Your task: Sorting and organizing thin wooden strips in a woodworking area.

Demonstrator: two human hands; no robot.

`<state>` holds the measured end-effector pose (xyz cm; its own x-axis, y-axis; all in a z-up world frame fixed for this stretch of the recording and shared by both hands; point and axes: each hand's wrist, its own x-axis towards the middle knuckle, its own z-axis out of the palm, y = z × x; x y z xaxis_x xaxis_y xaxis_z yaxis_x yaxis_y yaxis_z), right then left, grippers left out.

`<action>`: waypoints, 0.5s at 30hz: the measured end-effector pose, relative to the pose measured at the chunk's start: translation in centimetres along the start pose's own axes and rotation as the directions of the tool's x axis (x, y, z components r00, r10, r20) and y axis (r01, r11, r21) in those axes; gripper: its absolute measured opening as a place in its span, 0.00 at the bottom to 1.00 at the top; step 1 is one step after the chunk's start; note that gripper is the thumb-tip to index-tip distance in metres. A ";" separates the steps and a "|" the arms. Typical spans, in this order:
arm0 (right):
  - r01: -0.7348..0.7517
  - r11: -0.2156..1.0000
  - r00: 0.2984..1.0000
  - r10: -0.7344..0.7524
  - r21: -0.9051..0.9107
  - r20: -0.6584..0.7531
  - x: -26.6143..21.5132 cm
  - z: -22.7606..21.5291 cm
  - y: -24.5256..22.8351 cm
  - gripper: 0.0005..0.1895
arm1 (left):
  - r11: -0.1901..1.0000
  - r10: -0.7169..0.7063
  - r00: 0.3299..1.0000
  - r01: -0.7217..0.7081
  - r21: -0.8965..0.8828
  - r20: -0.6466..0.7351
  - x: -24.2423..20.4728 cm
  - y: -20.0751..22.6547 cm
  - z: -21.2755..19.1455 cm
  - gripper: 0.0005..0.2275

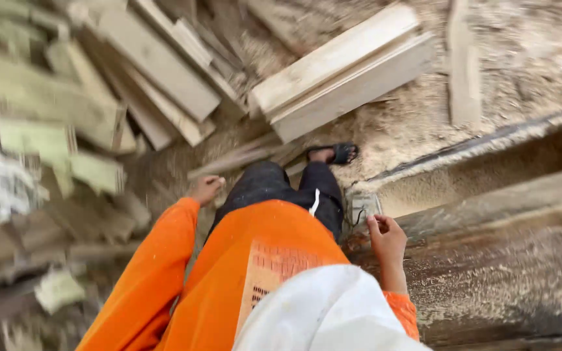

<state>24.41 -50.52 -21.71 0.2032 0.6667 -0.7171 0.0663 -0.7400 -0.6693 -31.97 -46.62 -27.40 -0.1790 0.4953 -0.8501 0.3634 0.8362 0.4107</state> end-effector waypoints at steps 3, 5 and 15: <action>0.049 0.728 0.999 -0.024 -0.684 0.047 -0.2 1.5 -1.7 0.22 | 0.961 -0.253 0.967 0.248 -0.121 -0.027 -3.4 -6.6 -0.3 0.24; 0.084 0.441 0.958 0.213 -0.894 0.195 0.6 1.7 0.5 0.27 | 0.986 -0.167 0.979 0.166 -0.016 -0.116 -5.2 -9.3 1.3 0.21; 0.171 -0.193 0.936 0.338 -0.966 0.099 -3.3 -2.9 0.9 0.29 | 0.835 -0.007 0.988 -0.078 -0.545 -0.152 -4.0 -14.0 7.5 0.24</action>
<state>26.63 -53.69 -19.35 0.1164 0.3828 -0.9165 0.9659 0.1712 0.1942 -29.51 -62.08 -32.26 -0.3180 0.5198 -0.7929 -0.1810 0.7876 0.5890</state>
